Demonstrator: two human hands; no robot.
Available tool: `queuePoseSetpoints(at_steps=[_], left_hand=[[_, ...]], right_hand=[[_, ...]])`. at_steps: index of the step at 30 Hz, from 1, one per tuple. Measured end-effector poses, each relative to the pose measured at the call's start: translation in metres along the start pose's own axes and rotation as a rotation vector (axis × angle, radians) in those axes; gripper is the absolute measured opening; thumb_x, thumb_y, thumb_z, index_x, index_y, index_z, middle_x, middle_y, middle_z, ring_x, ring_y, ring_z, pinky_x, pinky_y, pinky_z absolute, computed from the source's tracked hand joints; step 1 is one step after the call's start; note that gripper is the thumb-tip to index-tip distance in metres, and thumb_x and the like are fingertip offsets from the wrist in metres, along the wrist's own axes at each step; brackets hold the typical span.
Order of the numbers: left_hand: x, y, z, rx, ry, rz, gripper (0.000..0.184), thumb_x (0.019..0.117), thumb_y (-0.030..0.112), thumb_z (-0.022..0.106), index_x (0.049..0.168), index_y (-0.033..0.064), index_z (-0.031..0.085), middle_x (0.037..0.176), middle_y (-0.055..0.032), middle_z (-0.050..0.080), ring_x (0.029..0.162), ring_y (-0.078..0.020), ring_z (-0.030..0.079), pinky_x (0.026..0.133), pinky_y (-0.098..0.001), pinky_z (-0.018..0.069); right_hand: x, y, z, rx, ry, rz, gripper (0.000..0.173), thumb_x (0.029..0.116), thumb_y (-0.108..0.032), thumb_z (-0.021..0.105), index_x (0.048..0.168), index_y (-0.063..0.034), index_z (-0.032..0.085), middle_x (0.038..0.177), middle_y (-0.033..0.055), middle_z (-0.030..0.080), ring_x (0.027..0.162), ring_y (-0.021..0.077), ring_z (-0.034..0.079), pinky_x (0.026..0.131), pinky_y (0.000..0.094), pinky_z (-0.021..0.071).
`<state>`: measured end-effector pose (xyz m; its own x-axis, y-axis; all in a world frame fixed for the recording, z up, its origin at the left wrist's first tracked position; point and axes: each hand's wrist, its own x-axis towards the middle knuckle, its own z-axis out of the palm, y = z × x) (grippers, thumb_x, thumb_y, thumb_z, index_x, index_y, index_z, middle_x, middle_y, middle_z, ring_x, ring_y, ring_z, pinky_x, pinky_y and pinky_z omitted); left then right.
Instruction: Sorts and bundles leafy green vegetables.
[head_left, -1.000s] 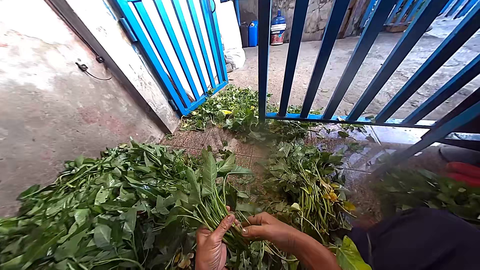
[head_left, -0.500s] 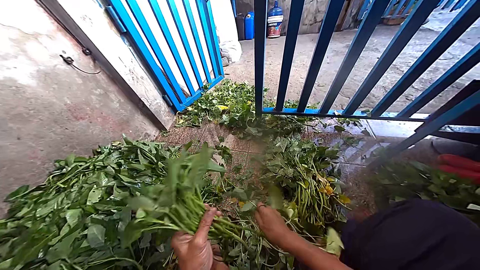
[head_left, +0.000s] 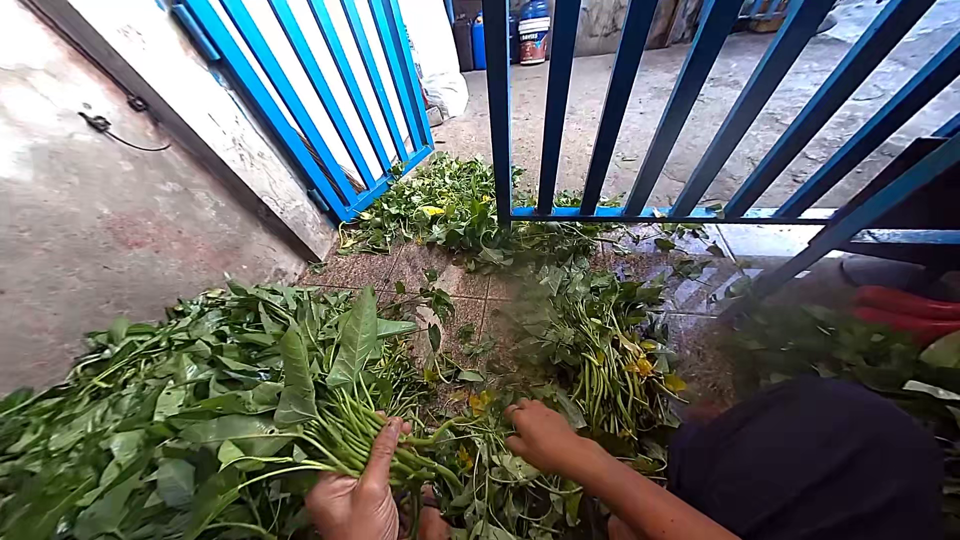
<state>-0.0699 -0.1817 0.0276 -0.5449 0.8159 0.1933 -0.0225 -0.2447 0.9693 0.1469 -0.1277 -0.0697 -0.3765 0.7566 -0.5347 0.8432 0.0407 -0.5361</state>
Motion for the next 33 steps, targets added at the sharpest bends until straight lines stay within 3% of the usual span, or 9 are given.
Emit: queuePoseSetpoints(at_steps=[4,8,11,15,19,22,24,29,33], left_hand=[[-0.001,0.012,0.001,-0.063,-0.008,0.030,0.026,0.0864,-0.015,0.063,0.112,-0.0089,0.058,0.085,-0.0143,0.075,0.073,-0.0264,0.076,0.068,-0.0396,0.0670],[-0.002,0.023,-0.003,-0.137,-0.011,0.002,0.023,0.0904,-0.016,0.056,0.110,-0.0054,0.058,0.084,-0.0125,0.075,0.072,-0.0254,0.076,0.068,-0.0388,0.0668],[-0.002,0.031,-0.007,-0.171,-0.010,-0.007,0.022,0.0932,-0.015,0.051,0.111,-0.0040,0.057,0.082,-0.0118,0.074,0.072,-0.0244,0.076,0.067,-0.0384,0.0668],[-0.002,0.032,-0.007,-0.163,0.061,0.082,0.019,0.0929,-0.014,0.052,0.107,-0.0036,0.058,0.081,-0.0108,0.075,0.071,-0.0234,0.076,0.068,-0.0376,0.0667],[0.001,0.026,-0.006,-0.144,0.189,0.111,0.017,0.0933,-0.014,0.053,0.107,-0.0045,0.057,0.078,-0.0093,0.073,0.069,-0.0217,0.075,0.066,-0.0365,0.0665],[0.006,0.026,-0.015,-0.135,0.250,0.117,0.016,0.0946,-0.013,0.052,0.106,-0.0035,0.056,0.076,-0.0076,0.073,0.067,-0.0207,0.074,0.066,-0.0362,0.0663],[0.008,0.024,-0.020,-0.120,0.281,0.122,0.016,0.0944,-0.013,0.053,0.108,-0.0043,0.056,0.076,-0.0075,0.072,0.067,-0.0206,0.074,0.066,-0.0367,0.0664],[0.006,0.023,-0.012,-0.119,0.297,0.086,0.015,0.0953,-0.013,0.052,0.107,-0.0042,0.056,0.077,-0.0073,0.072,0.068,-0.0204,0.075,0.066,-0.0363,0.0667],[0.012,0.017,-0.016,-0.155,0.340,0.001,0.013,0.0988,-0.011,0.051,0.108,-0.0037,0.055,0.077,-0.0076,0.071,0.068,-0.0201,0.074,0.066,-0.0356,0.0661]], right_hand=[[0.008,-0.014,0.025,0.186,0.259,-0.326,0.081,0.0877,-0.039,0.077,0.155,-0.0091,0.043,0.148,0.0203,0.052,0.137,0.0374,0.050,0.109,0.0556,0.0454],[0.004,-0.027,0.041,0.371,0.391,-0.429,0.066,0.1005,-0.058,0.054,0.146,-0.0093,0.056,0.140,0.0123,0.062,0.133,0.0279,0.055,0.117,0.0546,0.0352],[0.004,-0.035,0.039,0.514,0.404,-0.441,0.056,0.1089,-0.052,0.036,0.127,-0.0078,0.065,0.120,0.0125,0.068,0.113,0.0235,0.066,0.101,0.0489,0.0507],[-0.005,-0.041,0.037,0.437,0.560,-0.359,0.042,0.1058,-0.026,0.036,0.103,0.0023,0.068,0.089,0.0178,0.068,0.084,0.0285,0.069,0.079,0.0455,0.0556],[-0.003,-0.015,0.015,0.490,0.271,-0.326,0.042,0.1066,-0.025,0.036,0.111,0.0017,0.067,0.085,0.0142,0.067,0.079,0.0251,0.066,0.079,0.0447,0.0547],[-0.010,0.010,-0.003,0.653,-0.017,-0.354,0.040,0.1103,-0.028,0.034,0.111,-0.0006,0.064,0.081,0.0048,0.063,0.068,0.0124,0.059,0.067,0.0317,0.0519],[-0.020,0.023,-0.006,0.758,-0.132,-0.378,0.041,0.1111,-0.032,0.036,0.113,-0.0032,0.065,0.084,0.0011,0.063,0.070,0.0090,0.059,0.068,0.0281,0.0528],[-0.034,0.030,-0.004,0.795,-0.123,-0.345,0.035,0.1094,-0.026,0.042,0.117,-0.0026,0.066,0.087,0.0027,0.063,0.075,0.0121,0.063,0.075,0.0331,0.0569],[-0.042,0.026,-0.009,1.073,-0.052,-0.374,0.027,0.1046,-0.025,0.046,0.092,-0.0125,0.066,0.062,-0.0080,0.047,0.052,0.0047,0.046,0.052,0.0242,0.0433]])
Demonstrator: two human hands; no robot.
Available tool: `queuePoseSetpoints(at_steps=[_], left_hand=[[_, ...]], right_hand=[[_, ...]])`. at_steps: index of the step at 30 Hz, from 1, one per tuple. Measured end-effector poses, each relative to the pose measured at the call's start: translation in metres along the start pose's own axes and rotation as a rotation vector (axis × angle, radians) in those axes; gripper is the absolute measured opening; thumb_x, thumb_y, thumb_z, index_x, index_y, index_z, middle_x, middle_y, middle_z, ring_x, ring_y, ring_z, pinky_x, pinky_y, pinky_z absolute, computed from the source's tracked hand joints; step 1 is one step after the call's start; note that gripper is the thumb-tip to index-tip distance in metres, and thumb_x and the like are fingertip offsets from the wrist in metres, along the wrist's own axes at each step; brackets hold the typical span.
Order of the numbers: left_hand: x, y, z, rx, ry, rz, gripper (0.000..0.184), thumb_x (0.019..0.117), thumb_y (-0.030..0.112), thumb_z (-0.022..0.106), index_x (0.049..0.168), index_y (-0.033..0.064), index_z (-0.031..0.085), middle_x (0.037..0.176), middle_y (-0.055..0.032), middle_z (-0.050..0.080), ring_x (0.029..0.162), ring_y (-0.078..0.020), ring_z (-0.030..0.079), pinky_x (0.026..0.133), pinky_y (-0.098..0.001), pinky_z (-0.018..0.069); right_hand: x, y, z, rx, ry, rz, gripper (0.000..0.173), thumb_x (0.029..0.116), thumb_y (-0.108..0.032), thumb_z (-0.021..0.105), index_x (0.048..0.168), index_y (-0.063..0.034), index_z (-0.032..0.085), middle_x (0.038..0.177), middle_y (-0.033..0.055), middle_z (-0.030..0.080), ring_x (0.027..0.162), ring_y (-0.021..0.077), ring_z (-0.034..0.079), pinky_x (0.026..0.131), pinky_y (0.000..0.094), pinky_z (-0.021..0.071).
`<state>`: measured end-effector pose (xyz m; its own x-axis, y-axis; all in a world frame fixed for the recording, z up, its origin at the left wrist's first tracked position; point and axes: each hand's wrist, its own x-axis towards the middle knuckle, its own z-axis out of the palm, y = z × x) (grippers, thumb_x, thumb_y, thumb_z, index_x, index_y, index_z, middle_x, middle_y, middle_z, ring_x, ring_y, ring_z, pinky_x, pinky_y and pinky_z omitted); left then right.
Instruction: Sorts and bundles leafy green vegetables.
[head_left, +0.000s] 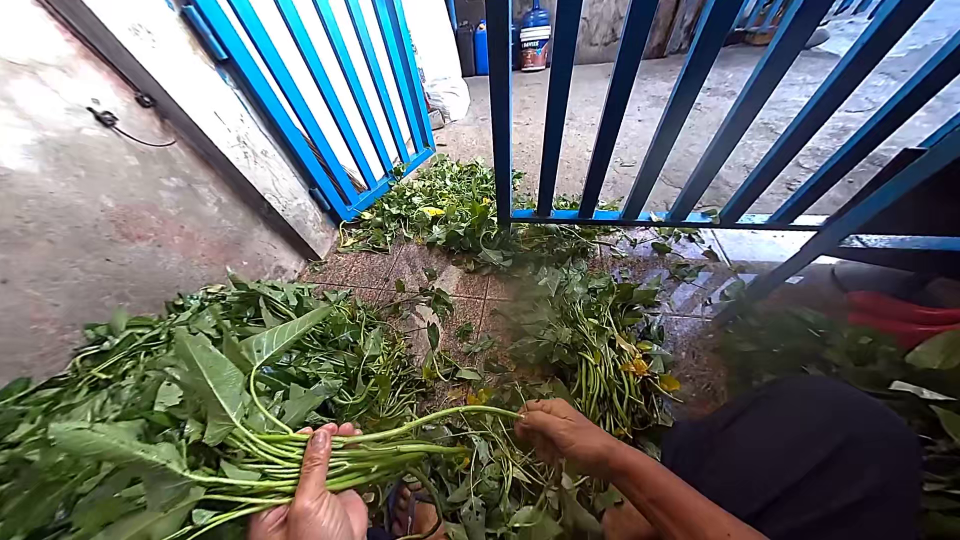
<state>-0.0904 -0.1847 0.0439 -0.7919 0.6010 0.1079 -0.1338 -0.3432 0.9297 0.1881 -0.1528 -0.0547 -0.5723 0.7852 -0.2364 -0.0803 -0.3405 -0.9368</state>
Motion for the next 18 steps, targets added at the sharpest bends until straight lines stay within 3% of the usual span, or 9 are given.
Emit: queuePoseSetpoints(at_steps=[2,3,4,6,8,9,11,14,18], left_hand=[[0.007,0.002,-0.004,-0.017,0.047,-0.099,0.011,0.1019,-0.007,0.050,0.109,-0.0016,0.055,0.077,-0.0063,0.070,0.068,-0.0188,0.074,0.066,-0.0349,0.0660],[0.009,0.003,-0.005,-0.014,0.060,-0.142,0.011,0.1022,-0.006,0.050,0.109,-0.0007,0.056,0.077,-0.0058,0.070,0.067,-0.0180,0.073,0.065,-0.0343,0.0658],[0.009,0.005,-0.005,-0.005,0.056,-0.173,0.011,0.1020,-0.006,0.050,0.109,-0.0003,0.056,0.076,-0.0056,0.070,0.066,-0.0175,0.073,0.064,-0.0339,0.0658],[0.006,0.003,-0.002,0.018,0.030,-0.173,0.011,0.1001,-0.008,0.051,0.107,-0.0016,0.058,0.075,-0.0064,0.071,0.065,-0.0182,0.073,0.061,-0.0343,0.0657],[0.007,-0.001,-0.001,0.000,0.036,-0.108,0.011,0.0998,-0.009,0.052,0.106,-0.0033,0.058,0.074,-0.0077,0.071,0.064,-0.0193,0.074,0.062,-0.0338,0.0655],[0.010,0.000,-0.001,-0.018,0.048,-0.078,0.010,0.1005,-0.009,0.051,0.105,-0.0032,0.058,0.074,-0.0077,0.071,0.065,-0.0194,0.073,0.063,-0.0339,0.0655],[0.015,0.003,0.001,-0.058,0.083,-0.045,0.009,0.1034,-0.005,0.048,0.105,-0.0010,0.057,0.076,-0.0063,0.070,0.068,-0.0186,0.074,0.066,-0.0337,0.0656],[0.011,-0.001,0.011,-0.127,0.144,-0.033,0.009,0.1049,-0.002,0.047,0.106,-0.0020,0.057,0.081,-0.0085,0.070,0.075,-0.0211,0.074,0.073,-0.0367,0.0653],[0.001,-0.006,0.028,-0.182,0.173,-0.081,0.012,0.1068,0.001,0.046,0.107,-0.0016,0.057,0.085,-0.0089,0.069,0.080,-0.0198,0.073,0.077,-0.0351,0.0641]], right_hand=[[-0.012,-0.013,-0.003,-0.079,-0.136,-0.076,0.028,0.1031,-0.026,0.049,0.089,-0.0125,0.069,0.061,-0.0095,0.048,0.049,-0.0003,0.040,0.046,0.0193,0.0340],[-0.019,-0.022,-0.003,-0.230,-0.221,-0.120,0.030,0.1031,-0.026,0.050,0.089,-0.0099,0.071,0.064,-0.0072,0.052,0.053,0.0007,0.043,0.049,0.0211,0.0353],[-0.026,-0.032,-0.002,-0.428,-0.318,-0.151,0.032,0.1038,-0.025,0.050,0.089,-0.0064,0.070,0.069,-0.0023,0.057,0.060,0.0057,0.050,0.055,0.0272,0.0408],[-0.036,-0.043,0.004,-0.928,-0.481,-0.140,0.031,0.1016,-0.021,0.052,0.082,-0.0011,0.066,0.069,0.0123,0.060,0.066,0.0275,0.061,0.062,0.0501,0.0476],[-0.041,-0.042,0.011,-1.381,-0.615,0.185,0.033,0.1010,-0.025,0.055,0.085,0.0013,0.065,0.081,0.0222,0.066,0.083,0.0427,0.067,0.073,0.0636,0.0490],[-0.040,-0.031,0.010,-1.474,-0.643,0.369,0.031,0.0995,-0.025,0.057,0.088,0.0032,0.066,0.089,0.0251,0.068,0.091,0.0464,0.067,0.076,0.0667,0.0483],[-0.032,-0.010,-0.002,-1.447,-0.608,0.534,0.029,0.0996,-0.023,0.060,0.101,0.0047,0.068,0.103,0.0283,0.068,0.103,0.0500,0.065,0.082,0.0709,0.0480],[-0.011,0.006,-0.003,-1.155,-0.386,0.297,0.042,0.0974,-0.036,0.069,0.121,-0.0009,0.069,0.109,0.0249,0.071,0.108,0.0452,0.066,0.095,0.0685,0.0479],[0.018,0.030,0.043,-0.528,-0.057,0.072,0.044,0.0918,-0.024,0.074,0.127,0.0016,0.068,0.121,0.0220,0.068,0.116,0.0320,0.063,0.105,0.0502,0.0473]])
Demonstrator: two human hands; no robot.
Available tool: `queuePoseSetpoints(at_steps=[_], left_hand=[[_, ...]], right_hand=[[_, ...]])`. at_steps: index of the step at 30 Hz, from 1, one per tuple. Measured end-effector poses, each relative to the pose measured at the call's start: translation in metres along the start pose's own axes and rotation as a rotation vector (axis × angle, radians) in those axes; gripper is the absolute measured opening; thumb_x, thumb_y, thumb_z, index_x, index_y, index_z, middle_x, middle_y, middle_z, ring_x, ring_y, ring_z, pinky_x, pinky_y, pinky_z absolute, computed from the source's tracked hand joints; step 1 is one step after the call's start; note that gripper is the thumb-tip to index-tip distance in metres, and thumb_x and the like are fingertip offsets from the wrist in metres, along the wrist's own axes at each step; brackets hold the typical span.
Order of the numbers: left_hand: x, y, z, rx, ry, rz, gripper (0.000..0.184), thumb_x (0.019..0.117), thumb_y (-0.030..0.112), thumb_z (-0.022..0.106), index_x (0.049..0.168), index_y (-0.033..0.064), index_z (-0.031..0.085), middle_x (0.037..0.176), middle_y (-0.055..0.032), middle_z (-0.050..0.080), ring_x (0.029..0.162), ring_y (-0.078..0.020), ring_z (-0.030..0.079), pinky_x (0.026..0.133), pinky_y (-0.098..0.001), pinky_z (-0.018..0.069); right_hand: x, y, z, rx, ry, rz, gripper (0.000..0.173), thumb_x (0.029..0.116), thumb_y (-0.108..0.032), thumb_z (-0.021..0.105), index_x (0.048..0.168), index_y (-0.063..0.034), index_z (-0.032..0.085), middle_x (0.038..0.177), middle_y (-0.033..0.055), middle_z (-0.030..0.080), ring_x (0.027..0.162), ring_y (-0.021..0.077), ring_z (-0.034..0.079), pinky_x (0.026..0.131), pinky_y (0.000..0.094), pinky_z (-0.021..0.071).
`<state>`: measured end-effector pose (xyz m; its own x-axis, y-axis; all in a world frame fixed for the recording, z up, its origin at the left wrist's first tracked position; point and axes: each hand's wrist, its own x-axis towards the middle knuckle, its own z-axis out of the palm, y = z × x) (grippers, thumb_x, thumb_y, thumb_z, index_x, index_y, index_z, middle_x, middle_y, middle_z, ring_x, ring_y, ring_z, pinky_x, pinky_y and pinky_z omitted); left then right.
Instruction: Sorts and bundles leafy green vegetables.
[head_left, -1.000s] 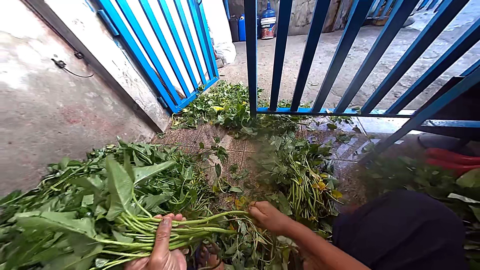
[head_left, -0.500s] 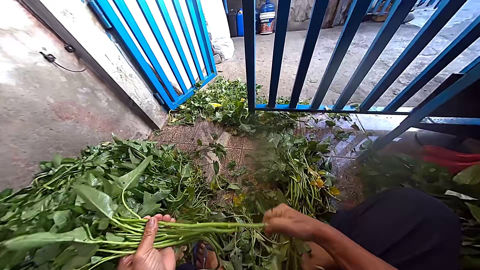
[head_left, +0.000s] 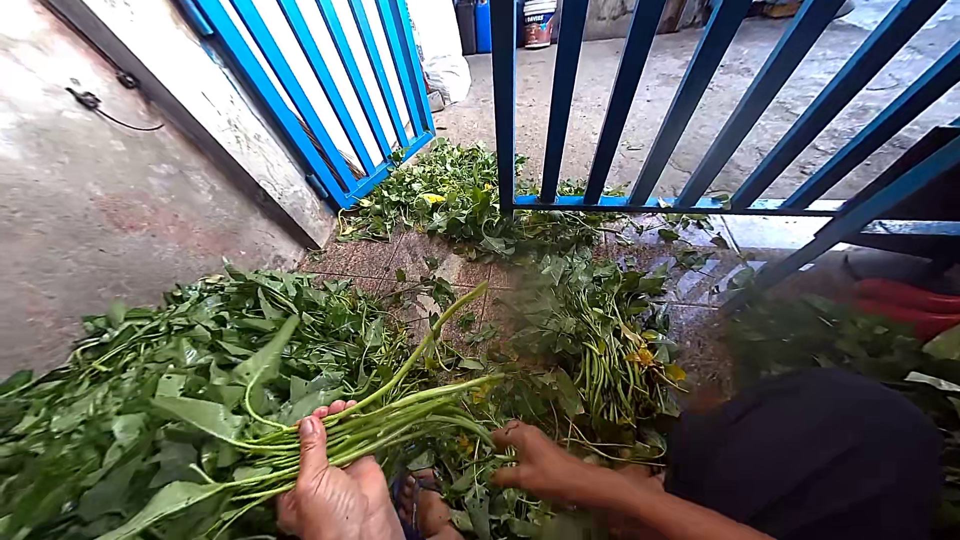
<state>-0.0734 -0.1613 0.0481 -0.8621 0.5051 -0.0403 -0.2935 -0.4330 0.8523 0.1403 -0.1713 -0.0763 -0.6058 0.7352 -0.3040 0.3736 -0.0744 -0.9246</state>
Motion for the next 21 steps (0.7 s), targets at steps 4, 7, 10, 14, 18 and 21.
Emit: queuePoseSetpoints(at_steps=[4,7,10,14,18,21], left_hand=[[0.004,0.001,-0.005,-0.019,0.039,-0.026,0.016,0.1091,0.006,0.043,0.108,0.0012,0.058,0.086,-0.0066,0.069,0.082,-0.0176,0.072,0.079,-0.0333,0.0629],[0.014,0.000,-0.015,-0.023,0.070,-0.011,0.018,0.1101,0.008,0.040,0.106,0.0023,0.058,0.085,-0.0053,0.068,0.082,-0.0163,0.072,0.080,-0.0319,0.0622],[0.023,0.000,-0.022,-0.040,0.087,-0.014,0.022,0.1113,0.010,0.037,0.103,0.0049,0.057,0.083,-0.0020,0.068,0.081,-0.0129,0.072,0.079,-0.0289,0.0620],[0.022,0.000,-0.022,-0.038,0.077,-0.052,0.028,0.1128,0.013,0.033,0.099,0.0072,0.057,0.080,0.0010,0.067,0.077,-0.0090,0.071,0.074,-0.0246,0.0611],[0.011,-0.008,-0.015,-0.003,0.006,-0.089,0.030,0.1131,0.014,0.032,0.098,0.0089,0.058,0.078,0.0031,0.068,0.073,-0.0077,0.071,0.071,-0.0230,0.0615],[0.007,-0.014,-0.012,-0.018,-0.062,-0.102,0.033,0.1132,0.013,0.031,0.097,0.0081,0.058,0.076,0.0029,0.068,0.072,-0.0078,0.071,0.070,-0.0233,0.0618]], right_hand=[[0.004,0.002,0.021,0.787,0.040,0.072,0.017,0.0975,-0.021,0.069,0.108,-0.0088,0.073,0.085,-0.0025,0.068,0.051,0.0002,0.044,0.046,0.0186,0.0370],[-0.005,0.012,0.005,1.058,-0.154,0.045,0.011,0.0998,-0.023,0.065,0.101,-0.0118,0.068,0.074,-0.0031,0.062,0.047,0.0005,0.040,0.043,0.0182,0.0341],[-0.020,0.020,-0.017,1.073,-0.339,-0.013,0.022,0.1050,-0.028,0.054,0.110,-0.0132,0.069,0.100,0.0004,0.070,0.050,-0.0015,0.044,0.045,0.0167,0.0384],[-0.031,0.006,-0.029,0.265,-0.275,-0.121,0.029,0.1068,-0.023,0.051,0.110,-0.0041,0.072,0.092,0.0041,0.073,0.055,0.0057,0.051,0.051,0.0241,0.0434],[-0.011,0.016,-0.014,-0.234,-0.089,-0.014,0.037,0.1068,-0.029,0.049,0.111,0.0015,0.069,0.094,0.0221,0.070,0.095,0.0374,0.069,0.090,0.0598,0.0508],[0.013,0.025,-0.005,0.384,0.312,0.182,0.023,0.1020,-0.020,0.052,0.097,-0.0014,0.065,0.072,0.0029,0.057,0.059,0.0115,0.051,0.058,0.0300,0.0451]])
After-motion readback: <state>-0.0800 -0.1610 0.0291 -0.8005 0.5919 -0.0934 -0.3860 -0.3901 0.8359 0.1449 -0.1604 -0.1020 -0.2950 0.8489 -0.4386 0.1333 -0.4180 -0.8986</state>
